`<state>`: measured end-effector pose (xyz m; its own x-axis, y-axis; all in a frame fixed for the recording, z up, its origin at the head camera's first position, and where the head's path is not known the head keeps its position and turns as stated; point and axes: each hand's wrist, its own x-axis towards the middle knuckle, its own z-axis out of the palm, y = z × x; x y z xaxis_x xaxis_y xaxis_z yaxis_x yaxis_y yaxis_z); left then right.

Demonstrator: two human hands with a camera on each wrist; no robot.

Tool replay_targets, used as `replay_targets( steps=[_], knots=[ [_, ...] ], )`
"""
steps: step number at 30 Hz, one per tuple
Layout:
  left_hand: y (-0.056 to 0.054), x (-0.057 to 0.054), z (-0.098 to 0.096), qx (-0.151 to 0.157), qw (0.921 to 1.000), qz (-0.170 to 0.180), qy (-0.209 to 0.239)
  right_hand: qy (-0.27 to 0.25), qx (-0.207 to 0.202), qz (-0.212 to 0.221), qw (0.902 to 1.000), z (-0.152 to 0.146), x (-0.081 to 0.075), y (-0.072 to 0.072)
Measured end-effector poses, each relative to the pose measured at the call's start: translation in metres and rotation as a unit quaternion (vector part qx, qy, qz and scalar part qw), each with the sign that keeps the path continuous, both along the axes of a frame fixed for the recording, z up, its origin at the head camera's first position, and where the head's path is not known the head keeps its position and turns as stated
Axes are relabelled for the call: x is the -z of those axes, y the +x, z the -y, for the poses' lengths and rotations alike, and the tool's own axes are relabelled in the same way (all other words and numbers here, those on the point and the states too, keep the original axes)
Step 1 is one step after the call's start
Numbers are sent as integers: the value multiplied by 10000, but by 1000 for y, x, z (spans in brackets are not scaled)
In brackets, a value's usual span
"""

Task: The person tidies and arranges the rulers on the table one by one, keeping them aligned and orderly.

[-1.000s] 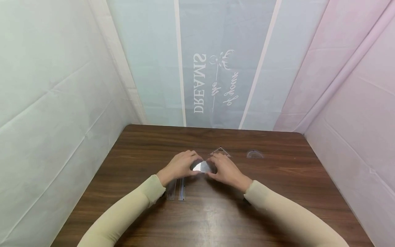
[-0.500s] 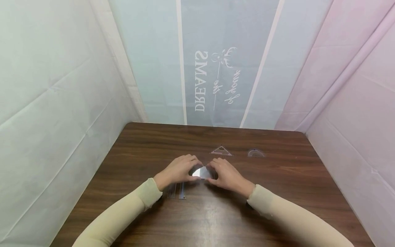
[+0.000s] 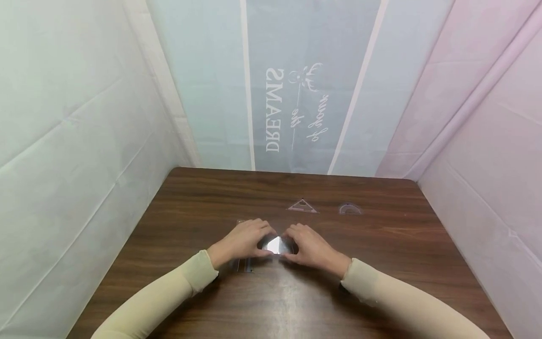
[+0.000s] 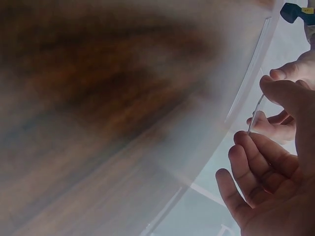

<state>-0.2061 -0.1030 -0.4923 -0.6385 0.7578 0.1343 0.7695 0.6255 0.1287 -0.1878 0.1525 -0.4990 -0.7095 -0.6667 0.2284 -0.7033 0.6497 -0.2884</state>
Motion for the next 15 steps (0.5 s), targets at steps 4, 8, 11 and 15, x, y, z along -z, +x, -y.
replay_targets(
  steps=[4, 8, 11, 15],
  knots=[
    [6, 3, 2, 79, 9999, -59, -36, 46, -80, 67, 9999, 2, 3, 5],
    [12, 5, 2, 69, 9999, -25, -79, 100, -114, 88, 9998, 3, 5, 9],
    [14, 7, 1, 63, 9999, 3, -138, 152, -113, 118, 9998, 3, 7, 11],
    [18, 10, -1, 82, 9996, 10, -253, 208, -192, 143, 9995, 3, 9, 13]
  ],
)
